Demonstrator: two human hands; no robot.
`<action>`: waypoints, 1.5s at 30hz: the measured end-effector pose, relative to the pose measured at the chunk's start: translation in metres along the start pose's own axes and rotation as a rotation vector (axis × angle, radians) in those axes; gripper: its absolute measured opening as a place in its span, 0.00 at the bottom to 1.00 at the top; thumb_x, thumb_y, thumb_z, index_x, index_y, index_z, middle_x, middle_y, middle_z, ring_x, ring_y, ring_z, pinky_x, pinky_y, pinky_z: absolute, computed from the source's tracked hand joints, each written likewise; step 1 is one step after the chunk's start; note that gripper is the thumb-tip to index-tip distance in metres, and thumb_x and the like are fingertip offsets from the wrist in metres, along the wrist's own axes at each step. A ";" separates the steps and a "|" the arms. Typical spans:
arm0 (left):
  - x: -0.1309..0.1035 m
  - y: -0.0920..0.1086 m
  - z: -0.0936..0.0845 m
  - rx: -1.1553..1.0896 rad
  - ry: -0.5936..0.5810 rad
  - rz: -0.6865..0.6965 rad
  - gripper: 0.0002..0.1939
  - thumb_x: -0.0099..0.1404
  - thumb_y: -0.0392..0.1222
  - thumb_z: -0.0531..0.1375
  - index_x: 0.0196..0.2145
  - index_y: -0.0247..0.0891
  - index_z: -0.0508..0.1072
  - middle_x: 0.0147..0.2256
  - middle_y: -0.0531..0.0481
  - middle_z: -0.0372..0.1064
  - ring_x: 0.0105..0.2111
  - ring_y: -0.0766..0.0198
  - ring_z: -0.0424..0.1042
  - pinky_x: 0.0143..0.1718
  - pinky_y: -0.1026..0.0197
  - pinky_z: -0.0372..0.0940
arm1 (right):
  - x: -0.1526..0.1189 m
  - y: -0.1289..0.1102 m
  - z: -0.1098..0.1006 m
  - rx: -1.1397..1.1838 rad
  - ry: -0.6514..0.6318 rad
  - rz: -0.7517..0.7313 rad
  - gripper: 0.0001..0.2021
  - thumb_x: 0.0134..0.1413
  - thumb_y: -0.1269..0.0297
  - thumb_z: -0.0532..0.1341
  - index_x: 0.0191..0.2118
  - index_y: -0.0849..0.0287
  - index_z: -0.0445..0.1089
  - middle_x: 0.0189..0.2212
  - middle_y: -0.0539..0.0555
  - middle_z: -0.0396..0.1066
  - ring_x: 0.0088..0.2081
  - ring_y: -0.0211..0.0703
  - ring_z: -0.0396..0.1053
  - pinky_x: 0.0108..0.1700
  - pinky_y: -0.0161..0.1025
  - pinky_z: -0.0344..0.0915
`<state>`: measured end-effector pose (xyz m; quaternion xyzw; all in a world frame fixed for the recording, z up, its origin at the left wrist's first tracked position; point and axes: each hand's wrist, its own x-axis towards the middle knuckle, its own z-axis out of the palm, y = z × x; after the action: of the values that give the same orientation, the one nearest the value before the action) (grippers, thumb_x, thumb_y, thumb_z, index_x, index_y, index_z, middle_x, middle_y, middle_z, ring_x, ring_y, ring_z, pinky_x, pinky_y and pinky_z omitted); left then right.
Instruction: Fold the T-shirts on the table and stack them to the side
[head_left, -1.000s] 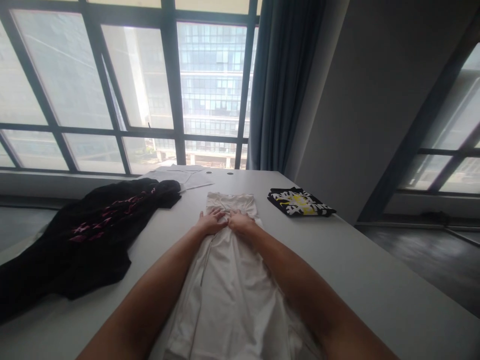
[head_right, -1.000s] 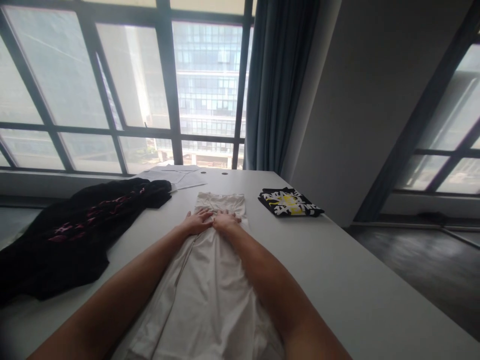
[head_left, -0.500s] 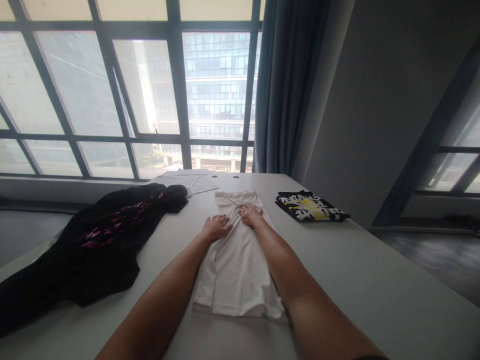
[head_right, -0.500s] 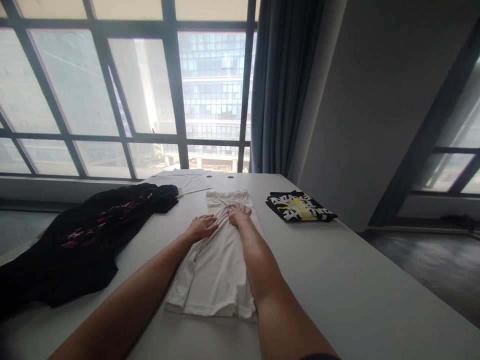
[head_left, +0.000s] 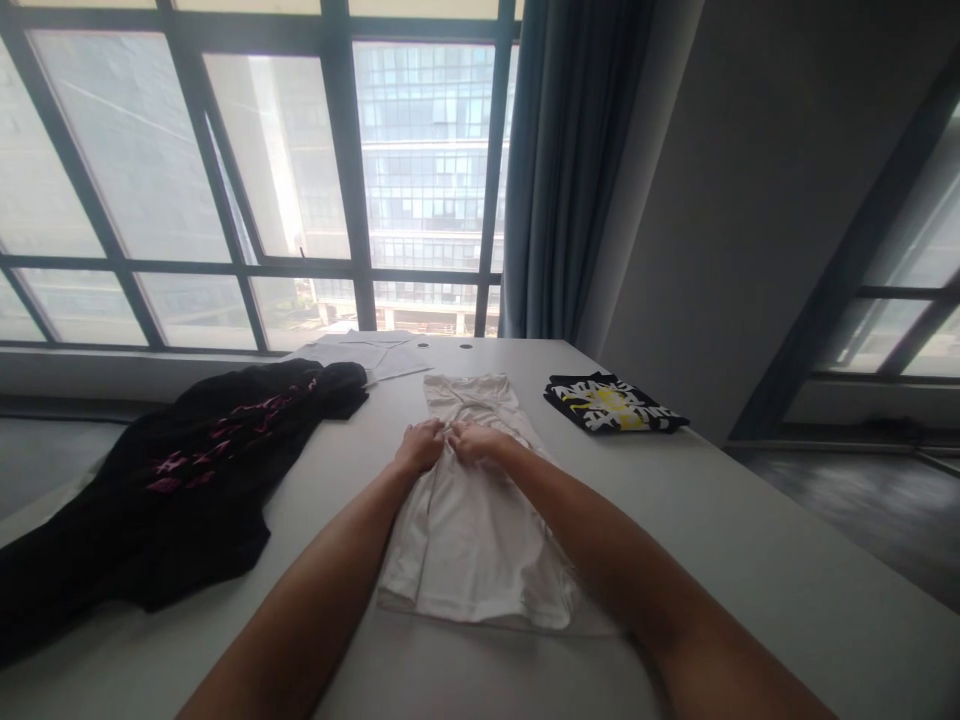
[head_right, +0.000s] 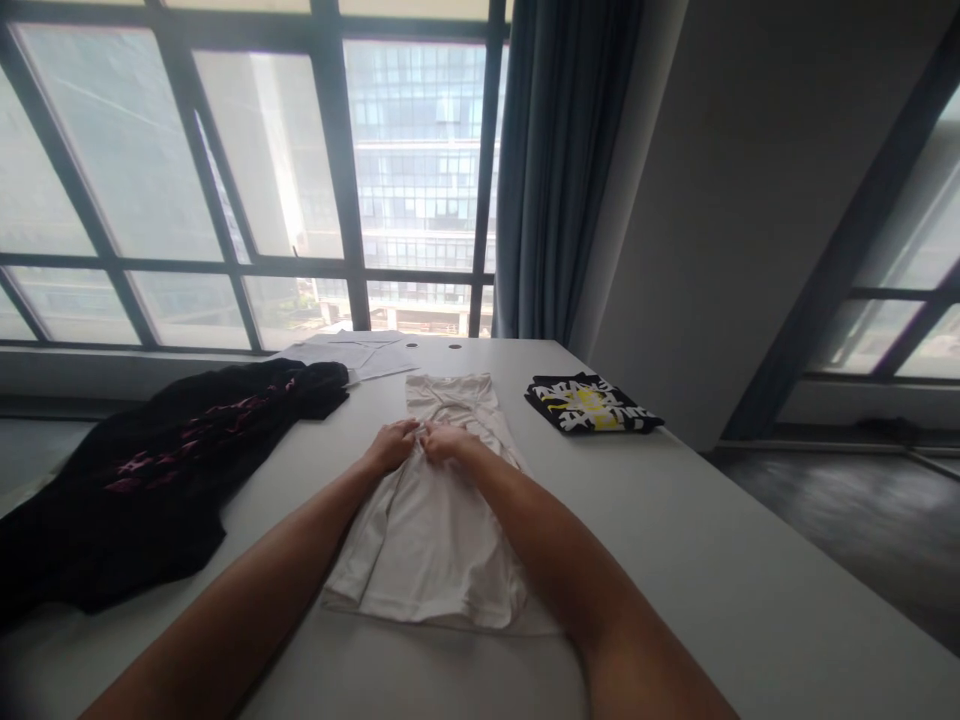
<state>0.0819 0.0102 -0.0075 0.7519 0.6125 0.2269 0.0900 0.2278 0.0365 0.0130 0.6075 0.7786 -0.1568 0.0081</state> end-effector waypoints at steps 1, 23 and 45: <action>0.000 -0.001 -0.001 -0.020 0.020 -0.008 0.24 0.66 0.36 0.49 0.57 0.38 0.72 0.60 0.45 0.67 0.60 0.59 0.64 0.63 0.56 0.54 | 0.001 -0.002 0.002 0.002 -0.008 -0.003 0.34 0.63 0.41 0.50 0.70 0.48 0.49 0.71 0.57 0.44 0.69 0.64 0.42 0.66 0.63 0.43; 0.002 -0.010 0.001 -0.193 0.098 0.017 0.18 0.61 0.34 0.58 0.47 0.37 0.79 0.52 0.46 0.75 0.54 0.60 0.72 0.58 0.64 0.60 | 0.014 0.044 -0.013 0.134 0.222 -0.121 0.32 0.63 0.53 0.55 0.69 0.57 0.52 0.68 0.61 0.52 0.67 0.50 0.51 0.67 0.45 0.47; -0.067 0.005 -0.024 -0.099 0.050 0.001 0.35 0.58 0.42 0.64 0.62 0.34 0.64 0.57 0.37 0.66 0.51 0.54 0.72 0.52 0.61 0.64 | -0.111 0.090 -0.004 -0.048 0.393 0.286 0.25 0.54 0.58 0.62 0.56 0.65 0.69 0.54 0.70 0.68 0.55 0.57 0.68 0.53 0.42 0.64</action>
<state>0.0653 -0.0584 0.0000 0.7408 0.6023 0.2757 0.1115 0.3427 -0.0483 0.0185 0.7300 0.6749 -0.0142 -0.1069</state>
